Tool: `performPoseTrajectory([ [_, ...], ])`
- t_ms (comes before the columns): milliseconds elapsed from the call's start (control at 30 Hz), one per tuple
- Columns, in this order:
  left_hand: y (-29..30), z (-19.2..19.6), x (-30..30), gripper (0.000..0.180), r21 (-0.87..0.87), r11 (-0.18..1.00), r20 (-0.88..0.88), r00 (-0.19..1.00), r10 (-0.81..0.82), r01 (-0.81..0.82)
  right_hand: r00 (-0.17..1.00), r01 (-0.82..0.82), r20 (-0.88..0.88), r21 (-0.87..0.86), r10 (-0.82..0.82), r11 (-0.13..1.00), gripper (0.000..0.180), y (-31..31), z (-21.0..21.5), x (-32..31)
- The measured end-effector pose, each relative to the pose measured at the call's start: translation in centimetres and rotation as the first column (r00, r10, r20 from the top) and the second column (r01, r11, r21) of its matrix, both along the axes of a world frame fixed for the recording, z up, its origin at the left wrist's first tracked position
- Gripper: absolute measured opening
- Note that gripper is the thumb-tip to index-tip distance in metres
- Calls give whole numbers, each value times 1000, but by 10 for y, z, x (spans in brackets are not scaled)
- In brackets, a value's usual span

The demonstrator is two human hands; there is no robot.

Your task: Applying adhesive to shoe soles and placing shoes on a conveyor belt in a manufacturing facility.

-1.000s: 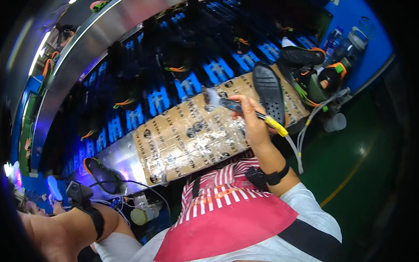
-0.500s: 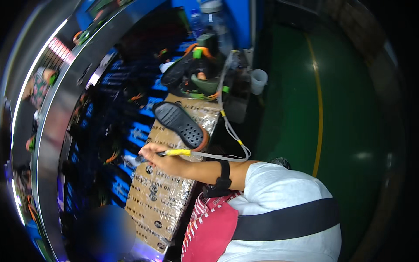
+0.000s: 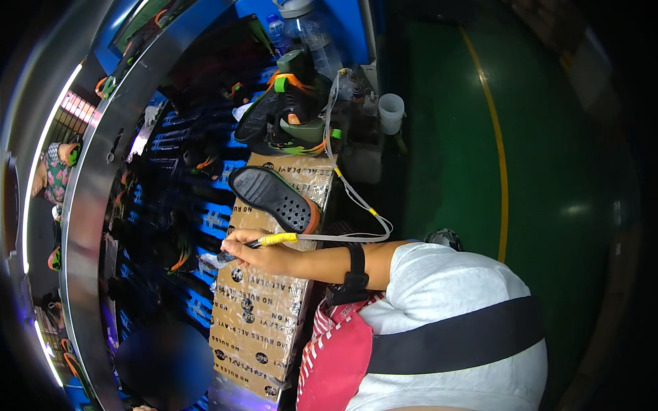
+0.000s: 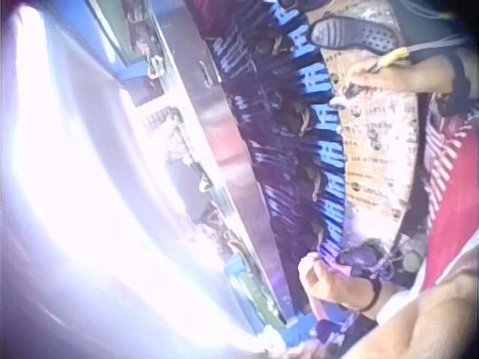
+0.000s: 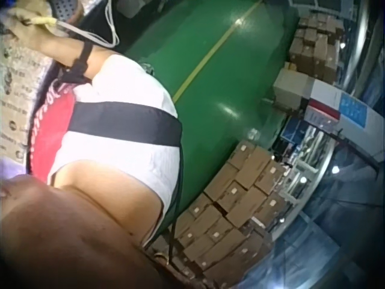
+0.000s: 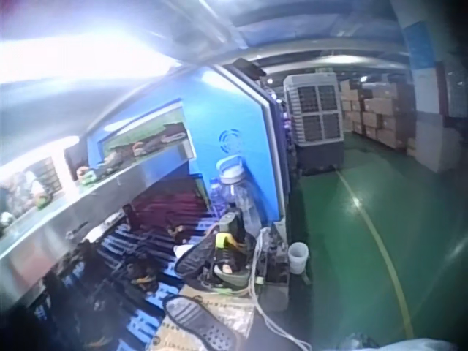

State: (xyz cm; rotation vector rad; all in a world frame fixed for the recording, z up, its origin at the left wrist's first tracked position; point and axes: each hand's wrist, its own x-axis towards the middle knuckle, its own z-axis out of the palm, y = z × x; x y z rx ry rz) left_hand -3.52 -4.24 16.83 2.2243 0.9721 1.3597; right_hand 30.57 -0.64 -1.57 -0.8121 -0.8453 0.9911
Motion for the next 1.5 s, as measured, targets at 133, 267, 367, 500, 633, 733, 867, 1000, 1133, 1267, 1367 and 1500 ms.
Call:
performPoseTrajectory([
  [133,-3,-16,18,11,-128,989,185,978,93,-70,1000,-9,-14,-4,9,1000,31,3,-9,0],
  [267,0,-22,11,7,-190,982,297,952,68,-10,999,-10,-43,19,11,1000,32,1,-5,0],
  [367,1,-29,18,7,-233,971,368,929,44,47,999,13,-38,20,-12,1000,32,3,-8,-1],
  [500,-3,-50,41,8,-316,940,522,851,59,128,999,37,6,25,-37,999,32,4,-14,-4],
  [633,-7,-76,56,5,-482,861,503,856,118,164,999,42,12,20,-42,999,30,3,-13,-4],
  [733,-6,-102,70,11,-539,827,600,761,247,157,998,58,-1,39,-58,998,27,7,-20,-9],
  [867,-11,-104,83,13,-588,790,619,726,301,173,996,64,58,26,-65,998,25,1,-16,-8],
  [1000,-13,-112,78,13,-594,778,615,738,277,203,995,26,100,23,-29,999,30,-1,-18,-6],
  [1133,-15,-119,76,12,-598,770,601,761,246,223,992,-32,118,-22,34,999,35,-2,-17,-5],
  [1267,-15,-124,80,12,-621,753,607,740,288,216,996,14,88,9,-15,1000,29,0,-19,-10],
  [1367,-17,-124,84,11,-621,749,617,733,287,229,999,48,19,34,-48,998,25,1,-20,-12],
  [1500,-21,-120,94,10,-609,767,601,749,279,204,997,64,45,51,-67,997,25,0,-18,-13],
])
